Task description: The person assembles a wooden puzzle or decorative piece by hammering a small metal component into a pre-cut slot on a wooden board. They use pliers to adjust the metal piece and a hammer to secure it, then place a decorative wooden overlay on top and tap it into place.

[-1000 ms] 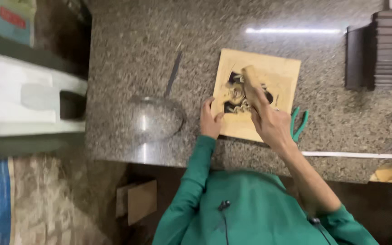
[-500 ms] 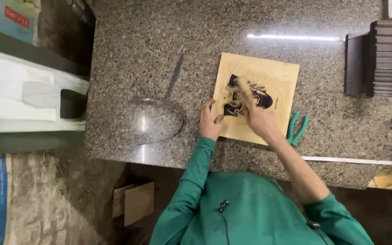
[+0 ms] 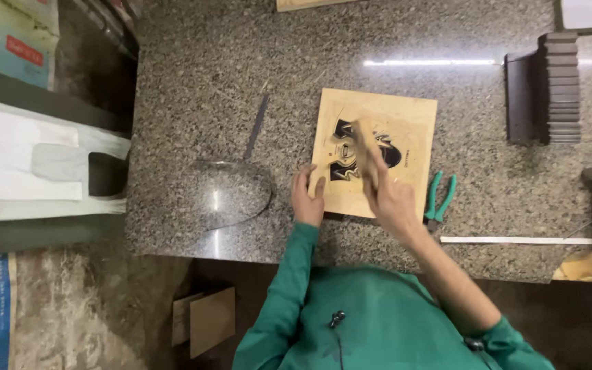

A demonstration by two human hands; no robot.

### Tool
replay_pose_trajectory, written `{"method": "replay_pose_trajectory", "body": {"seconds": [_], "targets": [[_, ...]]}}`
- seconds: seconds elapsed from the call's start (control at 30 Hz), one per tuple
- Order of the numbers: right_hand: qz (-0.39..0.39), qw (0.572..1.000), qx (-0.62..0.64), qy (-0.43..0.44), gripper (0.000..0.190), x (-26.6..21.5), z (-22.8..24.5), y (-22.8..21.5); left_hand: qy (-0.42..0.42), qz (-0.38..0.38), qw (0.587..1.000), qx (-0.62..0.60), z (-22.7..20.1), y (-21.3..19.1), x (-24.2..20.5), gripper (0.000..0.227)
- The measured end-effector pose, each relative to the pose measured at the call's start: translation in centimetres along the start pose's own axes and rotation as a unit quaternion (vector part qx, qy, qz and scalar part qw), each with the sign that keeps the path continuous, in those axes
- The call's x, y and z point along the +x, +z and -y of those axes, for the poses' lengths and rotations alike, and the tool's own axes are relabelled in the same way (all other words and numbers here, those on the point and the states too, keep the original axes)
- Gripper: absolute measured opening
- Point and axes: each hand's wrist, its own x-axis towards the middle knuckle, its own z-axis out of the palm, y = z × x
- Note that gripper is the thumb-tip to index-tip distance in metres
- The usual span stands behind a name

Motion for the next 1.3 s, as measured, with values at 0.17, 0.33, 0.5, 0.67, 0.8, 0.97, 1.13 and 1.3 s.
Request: {"method": "replay_pose_trajectory", "body": {"seconds": [0.17,0.33,0.5,0.67,0.8,0.97,1.13,1.3], "targets": [[0.016,0.990,0.108,-0.093,0.036,-4.2,-5.1,2.1,-0.282,0.087,0.832,-0.470,-0.8,2.1,-4.5,0.059],[-0.287,0.903,-0.300,0.109,0.029,-7.0,-22.9,-8.3,-0.032,0.040,0.998,0.023,-0.3,-0.5,-5.1,0.071],[-0.061,0.894,-0.109,0.431,0.034,-12.0,-33.1,-15.1,0.084,0.060,0.976,0.190,-1.1,-1.6,-6.0,0.069],[-0.056,0.899,0.038,0.432,0.040,-12.2,-34.0,-16.3,0.051,0.027,0.986,0.157,-2.0,-1.9,-6.8,0.064],[-0.071,0.898,0.129,0.414,0.045,-13.0,-28.8,-18.8,0.079,-0.021,0.988,0.128,-3.5,-2.4,-5.1,0.060],[-0.066,0.921,0.171,0.343,0.051,-11.3,-18.4,-16.3,0.110,-0.002,0.988,0.112,-3.0,-0.5,-0.2,0.060],[-0.021,0.943,0.236,0.232,0.061,-7.9,-9.1,-11.2,0.112,0.034,0.988,0.102,-1.5,0.6,2.0,0.059],[-0.148,0.978,0.126,-0.075,0.065,-6.4,-3.3,-11.6,0.155,0.043,0.985,0.063,-1.3,1.3,3.2,0.061]]}}
